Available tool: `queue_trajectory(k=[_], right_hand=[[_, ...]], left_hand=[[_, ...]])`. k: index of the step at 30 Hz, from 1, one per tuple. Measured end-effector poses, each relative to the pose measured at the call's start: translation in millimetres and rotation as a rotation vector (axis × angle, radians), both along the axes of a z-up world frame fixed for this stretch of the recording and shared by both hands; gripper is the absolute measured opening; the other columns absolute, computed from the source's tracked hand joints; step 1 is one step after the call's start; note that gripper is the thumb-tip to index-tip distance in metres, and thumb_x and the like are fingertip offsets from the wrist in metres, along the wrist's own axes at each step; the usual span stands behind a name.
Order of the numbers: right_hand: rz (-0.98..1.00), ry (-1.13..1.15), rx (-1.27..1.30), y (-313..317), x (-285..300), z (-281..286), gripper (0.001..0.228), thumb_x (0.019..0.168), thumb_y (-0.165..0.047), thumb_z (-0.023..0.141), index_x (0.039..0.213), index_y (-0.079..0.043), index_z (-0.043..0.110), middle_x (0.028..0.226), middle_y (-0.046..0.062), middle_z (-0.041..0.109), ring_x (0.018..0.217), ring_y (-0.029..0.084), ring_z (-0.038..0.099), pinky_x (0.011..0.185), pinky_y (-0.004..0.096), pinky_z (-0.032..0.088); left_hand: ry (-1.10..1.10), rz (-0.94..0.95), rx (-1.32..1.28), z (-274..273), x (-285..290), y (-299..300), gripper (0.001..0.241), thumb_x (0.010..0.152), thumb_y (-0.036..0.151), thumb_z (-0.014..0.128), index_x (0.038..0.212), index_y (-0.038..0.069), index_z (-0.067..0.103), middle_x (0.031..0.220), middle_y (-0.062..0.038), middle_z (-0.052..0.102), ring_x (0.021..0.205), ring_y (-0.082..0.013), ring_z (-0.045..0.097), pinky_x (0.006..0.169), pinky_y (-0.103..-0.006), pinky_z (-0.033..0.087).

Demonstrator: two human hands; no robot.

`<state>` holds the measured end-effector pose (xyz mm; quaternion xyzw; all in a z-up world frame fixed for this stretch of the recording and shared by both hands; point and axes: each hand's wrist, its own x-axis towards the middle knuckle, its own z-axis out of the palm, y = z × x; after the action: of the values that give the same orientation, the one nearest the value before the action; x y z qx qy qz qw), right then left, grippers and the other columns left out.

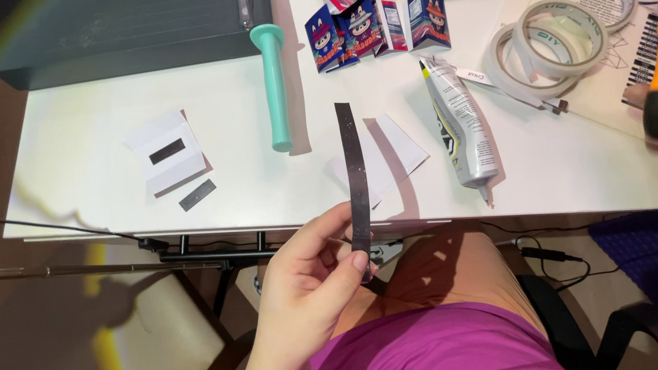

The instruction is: The person applies glue to a white paper piece, then cuts and tapes a black strip before attaching it to the paper. They repeat similar steps with another paper piece, using scissors and tape to assemble small paper components.

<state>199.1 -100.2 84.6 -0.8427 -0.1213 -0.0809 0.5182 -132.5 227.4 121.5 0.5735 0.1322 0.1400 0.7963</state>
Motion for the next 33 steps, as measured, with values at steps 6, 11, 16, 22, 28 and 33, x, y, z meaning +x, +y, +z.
queue_trajectory(k=[6,11,16,22,28,33], right_hand=[[0.381,0.841,-0.06,5,-92,12,0.086,0.068,0.032,0.073,0.147,-0.004,0.067,0.083,0.032,0.071,0.068,0.037,0.066,0.056,0.047,0.055],[0.916,0.931,-0.476,21,-123,34,0.089,0.05,-0.022,0.099,0.137,-0.026,0.081,0.117,0.0,0.088,0.094,0.016,0.079,0.077,0.032,0.053],[1.129,0.787,-0.308,24,-131,35,0.083,0.057,-0.045,0.097,0.134,-0.016,0.083,0.098,0.004,0.081,0.074,0.016,0.07,0.058,0.029,0.049],[0.795,1.159,-0.204,18,-133,33,0.081,0.06,0.016,0.083,0.137,-0.008,0.082,0.133,0.009,0.075,0.049,0.032,0.076,0.046,0.039,0.062],[0.823,1.188,-0.182,25,-131,33,0.082,0.063,0.007,0.083,0.143,-0.008,0.078,0.12,0.013,0.076,0.056,0.029,0.076,0.053,0.037,0.061],[0.661,1.241,-0.224,29,-136,35,0.087,0.061,0.033,0.078,0.139,-0.004,0.086,0.122,0.011,0.077,0.06,0.026,0.058,0.055,0.039,0.05]], left_hand=[[-0.02,-0.078,0.086,8,7,11,0.05,0.093,0.005,0.067,0.142,0.0,0.059,0.099,-0.004,0.067,0.076,-0.0119,0.066,0.076,-0.0253,0.059],[-0.048,-0.104,0.107,14,6,17,0.054,0.092,0.001,0.067,0.145,0.0,0.055,0.111,-0.007,0.065,0.079,-0.0109,0.065,0.077,-0.024,0.056],[-0.052,-0.165,0.062,19,5,12,0.054,0.092,0.003,0.068,0.144,-0.001,0.057,0.114,-0.008,0.068,0.078,-0.0081,0.063,0.076,-0.0222,0.053],[0.027,-0.219,0.184,26,0,8,0.051,0.092,0.004,0.064,0.143,0.006,0.061,0.076,0.005,0.053,0.066,-0.0039,0.046,0.064,-0.0191,0.042],[0.077,-0.232,0.32,19,3,6,0.051,0.09,0.009,0.068,0.141,0.008,0.062,0.081,0.004,0.061,0.068,-0.0031,0.051,0.065,-0.0197,0.046],[0.081,-0.242,0.367,17,5,4,0.05,0.091,0.009,0.067,0.141,0.009,0.062,0.077,0.005,0.055,0.065,-0.0032,0.048,0.063,-0.0197,0.043]])
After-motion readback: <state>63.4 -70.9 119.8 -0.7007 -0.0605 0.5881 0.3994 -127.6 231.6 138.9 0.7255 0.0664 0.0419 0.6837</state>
